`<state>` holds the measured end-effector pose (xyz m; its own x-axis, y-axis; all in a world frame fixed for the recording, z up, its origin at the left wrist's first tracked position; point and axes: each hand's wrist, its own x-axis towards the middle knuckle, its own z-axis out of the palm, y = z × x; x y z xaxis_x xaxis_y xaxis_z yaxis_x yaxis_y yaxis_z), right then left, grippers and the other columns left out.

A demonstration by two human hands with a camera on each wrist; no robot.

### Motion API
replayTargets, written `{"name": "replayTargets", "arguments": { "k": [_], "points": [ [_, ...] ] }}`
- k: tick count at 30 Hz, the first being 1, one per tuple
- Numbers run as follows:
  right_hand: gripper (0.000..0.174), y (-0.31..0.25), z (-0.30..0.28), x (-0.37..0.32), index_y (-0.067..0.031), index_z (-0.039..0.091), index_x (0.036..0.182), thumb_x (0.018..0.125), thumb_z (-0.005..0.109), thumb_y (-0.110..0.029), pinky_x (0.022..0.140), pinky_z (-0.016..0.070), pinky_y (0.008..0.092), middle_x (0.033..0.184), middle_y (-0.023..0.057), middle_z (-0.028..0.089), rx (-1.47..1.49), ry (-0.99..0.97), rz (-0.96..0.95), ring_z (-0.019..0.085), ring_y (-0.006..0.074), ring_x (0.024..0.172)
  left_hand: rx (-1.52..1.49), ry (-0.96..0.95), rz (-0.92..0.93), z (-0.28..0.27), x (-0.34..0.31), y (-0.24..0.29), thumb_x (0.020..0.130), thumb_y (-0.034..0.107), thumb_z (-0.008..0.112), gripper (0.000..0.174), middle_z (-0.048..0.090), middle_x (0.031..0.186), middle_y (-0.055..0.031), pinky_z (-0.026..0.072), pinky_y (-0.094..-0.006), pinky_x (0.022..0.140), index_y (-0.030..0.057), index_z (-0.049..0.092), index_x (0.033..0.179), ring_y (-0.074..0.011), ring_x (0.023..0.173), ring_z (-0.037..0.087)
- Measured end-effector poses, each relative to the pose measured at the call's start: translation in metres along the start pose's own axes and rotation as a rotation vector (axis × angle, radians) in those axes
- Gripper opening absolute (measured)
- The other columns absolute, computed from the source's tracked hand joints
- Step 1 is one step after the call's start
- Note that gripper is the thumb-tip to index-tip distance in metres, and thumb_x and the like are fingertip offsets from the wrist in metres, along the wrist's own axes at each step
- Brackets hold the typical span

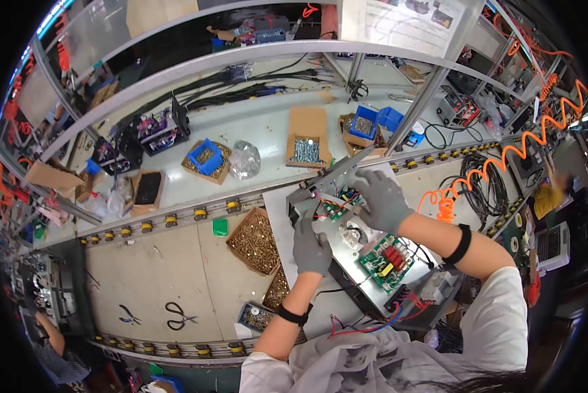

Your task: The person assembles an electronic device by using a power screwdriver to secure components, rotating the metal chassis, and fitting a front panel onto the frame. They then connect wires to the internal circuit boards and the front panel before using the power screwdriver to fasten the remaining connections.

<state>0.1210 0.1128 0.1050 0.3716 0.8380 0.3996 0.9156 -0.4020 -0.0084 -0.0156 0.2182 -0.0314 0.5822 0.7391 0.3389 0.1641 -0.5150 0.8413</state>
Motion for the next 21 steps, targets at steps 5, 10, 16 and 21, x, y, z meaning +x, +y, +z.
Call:
{"name": "replayTargets", "arguments": {
  "k": [5, 10, 16, 21],
  "points": [
    [0.025, 0.005, 0.000, 0.000, -0.0144, 0.067, 0.084, 0.072, 0.063, -0.036, 0.077, 0.0440, 0.0403, 0.075, 0.0086, 0.062, 0.061, -0.525, 0.042, 0.058, 0.0275, 0.085, 0.011, -0.253, 0.042, 0.010, 0.024, -0.023, 0.077, 0.010, 0.061, 0.034, 0.059, 0.093, -0.0132, 0.0492, -0.0367, 0.068, 0.0067, 0.057, 0.111, -0.0288, 0.071, 0.059],
    [0.032, 0.044, -0.034, -0.007, -0.0106, 0.068, 0.090, 0.075, 0.064, -0.039, 0.068, 0.0484, 0.0380, 0.076, 0.0100, 0.065, 0.583, -0.675, -0.052, 0.062, 0.0242, 0.070, -0.271, -0.227, -0.086, -0.010, 0.014, -0.034, 0.080, 0.010, 0.062, 0.017, 0.055, 0.071, -0.0048, 0.0427, -0.0277, 0.057, 0.0045, 0.061, 0.097, -0.0136, 0.061, 0.052],
    [0.025, 0.118, -0.034, -0.017, -0.0063, 0.068, 0.087, 0.080, 0.063, -0.029, 0.066, 0.0506, 0.0342, 0.077, 0.0118, 0.067, 0.622, -0.817, 0.808, 0.063, 0.0205, 0.060, -0.418, -0.235, -0.018, -0.029, -0.014, -0.040, 0.081, 0.011, 0.065, 0.012, 0.053, 0.067, 0.0013, 0.0384, -0.0226, 0.054, 0.0052, 0.063, 0.092, -0.0064, 0.057, 0.046],
    [0.021, 0.088, -0.015, -0.011, -0.0084, 0.065, 0.099, 0.081, 0.058, -0.016, 0.072, 0.0503, 0.0404, 0.082, 0.0129, 0.065, -0.239, -0.884, 0.333, 0.065, 0.0301, 0.081, -0.290, -0.068, -0.241, -0.026, -0.010, -0.023, 0.078, 0.017, 0.071, 0.019, 0.062, 0.073, -0.0043, 0.0427, -0.0241, 0.057, 0.0045, 0.065, 0.091, -0.0089, 0.061, 0.053]
  ]
}}
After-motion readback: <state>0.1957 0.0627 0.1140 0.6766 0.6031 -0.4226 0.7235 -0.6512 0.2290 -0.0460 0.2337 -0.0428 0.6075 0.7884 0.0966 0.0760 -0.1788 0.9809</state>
